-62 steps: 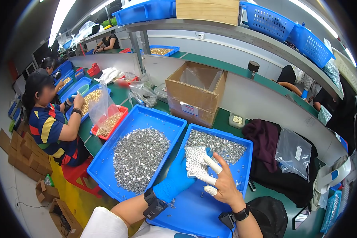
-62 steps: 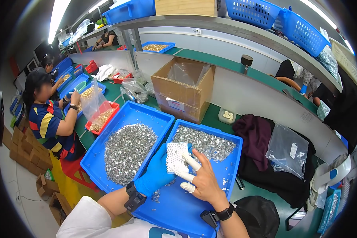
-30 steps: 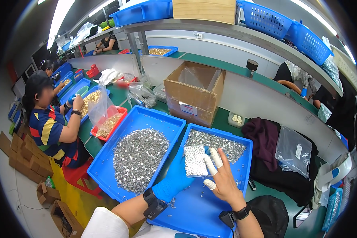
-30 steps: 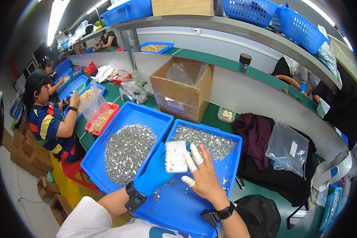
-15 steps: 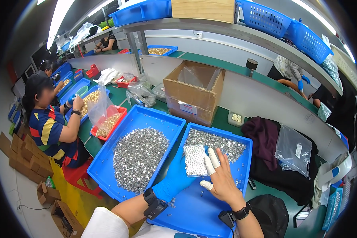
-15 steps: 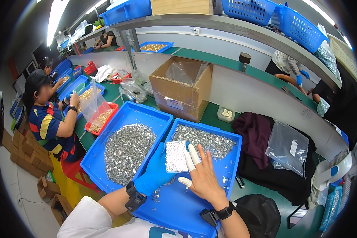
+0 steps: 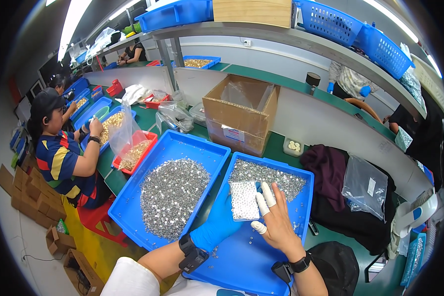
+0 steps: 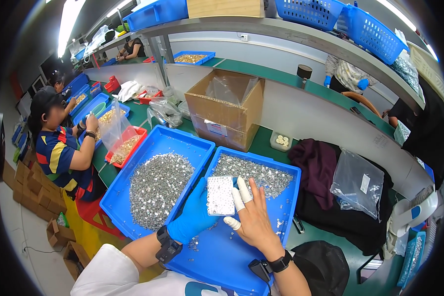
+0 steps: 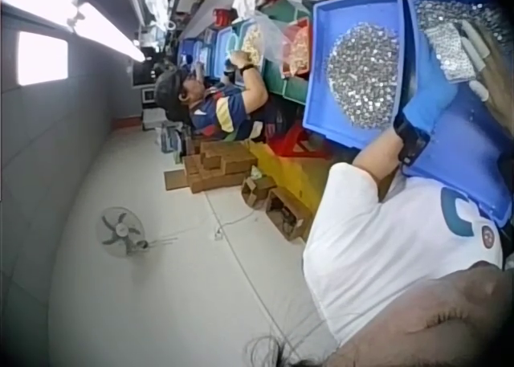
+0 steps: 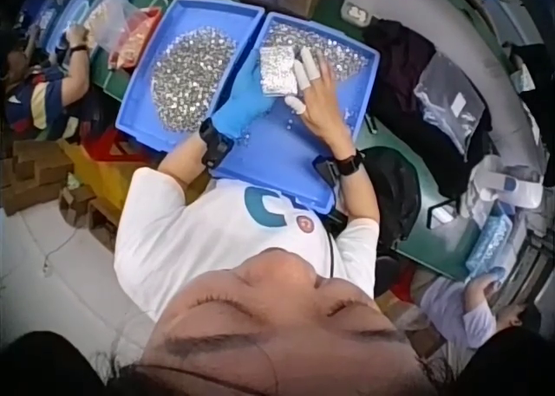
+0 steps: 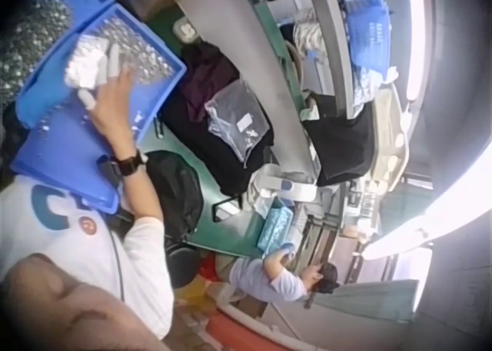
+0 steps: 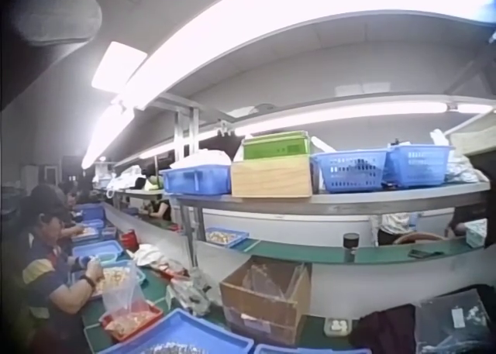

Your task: The person sorts small metal rings by hand, picking them from a blue tray and placing them into a small white rectangular container. The person then shakes the container, pours the rings back into the tray, and wipes the tray with a cloth.

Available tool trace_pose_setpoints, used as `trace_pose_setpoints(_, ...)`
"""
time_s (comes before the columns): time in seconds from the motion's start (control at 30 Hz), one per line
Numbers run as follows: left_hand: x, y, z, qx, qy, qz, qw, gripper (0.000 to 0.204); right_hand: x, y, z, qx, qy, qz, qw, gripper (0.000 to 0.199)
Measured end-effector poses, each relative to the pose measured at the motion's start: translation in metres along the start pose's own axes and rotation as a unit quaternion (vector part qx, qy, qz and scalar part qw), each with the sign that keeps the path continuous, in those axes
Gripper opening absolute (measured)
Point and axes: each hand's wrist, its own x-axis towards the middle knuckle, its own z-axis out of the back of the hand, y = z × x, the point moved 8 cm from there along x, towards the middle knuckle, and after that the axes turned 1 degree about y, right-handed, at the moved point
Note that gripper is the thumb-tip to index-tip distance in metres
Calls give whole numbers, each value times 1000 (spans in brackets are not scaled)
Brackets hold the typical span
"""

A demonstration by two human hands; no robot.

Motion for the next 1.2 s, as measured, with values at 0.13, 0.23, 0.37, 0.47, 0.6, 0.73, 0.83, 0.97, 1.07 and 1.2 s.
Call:
trace_pose_setpoints(0.13, 1, -1, -1, 3, 0, -7, 1000, 54, 0, -1, 0, 11, -9, 0, 1000, 63)
trace_pose_setpoints(0.23, 1, -1, -1, 2, -5, -10, 1000, 54, 1, 4, 2, -1, 4, 1, 1000, 65)
trace_pose_setpoints(0.37, -1, 0, -4, 15, 5, -9, 1000, 53, 2, 4, 1, -8, 10, -1, 1000, 64)
trace_pose_setpoints(0.47, -1, 1, -1, 20, -12, -3, 1000, 53, 2, 5, 1, -15, 15, -2, 1000, 62)
trace_pose_setpoints(0.6, 0, 1, 1, 16, -20, 0, 1000, 53, 2, 7, 1, -17, 19, -3, 1000, 59)
trace_pose_setpoints(0.73, -2, 6, 5, 45, -34, 0, 998, 54, 2, 11, 4, -8, 18, 2, 1000, 54)
trace_pose_setpoints(0.83, -6, 17, 3, 50, -53, 19, 997, 53, 3, 19, 4, -24, 37, 24, 999, 53)
trace_pose_setpoints(0.97, -7, 25, 8, 51, -76, 36, 995, 53, 4, 24, 0, -44, 63, 46, 996, 50)
trace_pose_setpoints(1.07, -6, 26, 9, 51, -72, 42, 995, 54, 3, 21, -4, -51, 62, 42, 996, 50)
trace_pose_setpoints(1.2, -5, 24, 7, 63, -51, 40, 996, 55, 2, 26, -2, -25, 67, 63, 995, 49)
